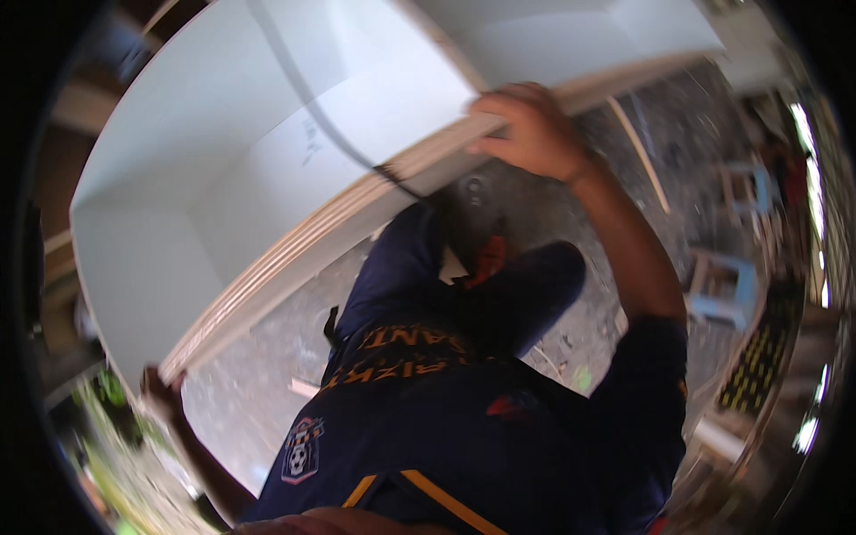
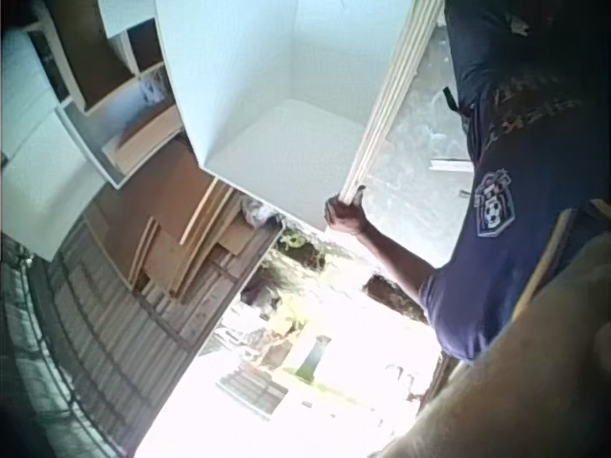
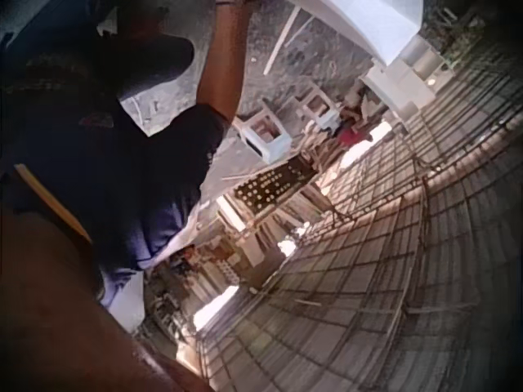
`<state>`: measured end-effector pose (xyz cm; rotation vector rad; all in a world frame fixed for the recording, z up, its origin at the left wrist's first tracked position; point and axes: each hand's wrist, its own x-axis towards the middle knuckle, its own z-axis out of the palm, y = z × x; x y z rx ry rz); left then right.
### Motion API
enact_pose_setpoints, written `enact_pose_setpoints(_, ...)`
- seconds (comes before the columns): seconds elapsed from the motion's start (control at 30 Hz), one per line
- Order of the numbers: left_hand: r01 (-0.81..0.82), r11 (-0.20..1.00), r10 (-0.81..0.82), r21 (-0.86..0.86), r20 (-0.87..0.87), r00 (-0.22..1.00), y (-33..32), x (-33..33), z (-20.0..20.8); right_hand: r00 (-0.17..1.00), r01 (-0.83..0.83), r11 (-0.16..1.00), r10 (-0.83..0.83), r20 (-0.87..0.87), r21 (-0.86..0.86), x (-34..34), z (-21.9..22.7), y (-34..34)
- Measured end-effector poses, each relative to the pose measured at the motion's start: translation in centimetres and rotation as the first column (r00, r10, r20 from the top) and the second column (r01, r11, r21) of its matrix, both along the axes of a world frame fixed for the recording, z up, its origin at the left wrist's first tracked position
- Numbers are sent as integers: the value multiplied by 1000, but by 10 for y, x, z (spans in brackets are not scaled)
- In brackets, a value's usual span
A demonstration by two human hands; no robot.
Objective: The person assembles a cabinet by positioning a wooden support strip and using an electric drill to secure it with a screw.
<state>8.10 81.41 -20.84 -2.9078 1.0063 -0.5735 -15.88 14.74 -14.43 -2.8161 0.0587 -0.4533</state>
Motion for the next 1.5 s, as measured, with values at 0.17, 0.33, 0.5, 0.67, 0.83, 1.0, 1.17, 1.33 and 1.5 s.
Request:
enact_pose_setpoints(0.17, -20, 1000, 20, 7, 14, 1000, -23, -18, 7, 979, 137, 985, -119, -163, 107, -12, 5, -12)
enact_pose_setpoints(0.33, 9, 1000, -8, -28, 29, 1000, -15, -12, 3, 978, 87, 996, -85, -191, -1, -9, -2, -3)
enact_pose_setpoints(0.5, -4, 998, 3, -61, -23, 1000, -8, -9, 3, 955, 93, 995, -76, -286, 45, 2, 8, 8)
enact_pose_setpoints(0.67, -21, 996, 15, -86, -69, 998, -15, -3, 7, 945, 192, 968, -139, -296, 160, 5, 10, 14)
enact_pose_setpoints(0.83, 1, 998, 0, -66, 11, 1000, -22, -2, 2, 948, 180, 978, -145, -284, 104, 2, 12, 10)
enact_pose_setpoints(1.0, 5, 994, 1, -108, 57, 998, -25, 4, -10, 958, 156, 987, -145, -249, 26, 1, 20, 16)
enact_pose_setpoints(1.17, 10, 994, -4, -110, 53, 999, -34, -4, 5, 911, 245, 969, -226, -346, 12, -4, 26, 25)
enact_pose_setpoints(1.33, 34, 997, -27, -74, 105, 994, -29, -8, 3, 957, 183, 983, -172, -234, 26, 1, 7, 22)
enact_pose_setpoints(1.5, 83, 986, -66, -144, 123, 990, -49, 3, 17, 965, 157, 988, -151, -213, 10, 6, 35, 28)
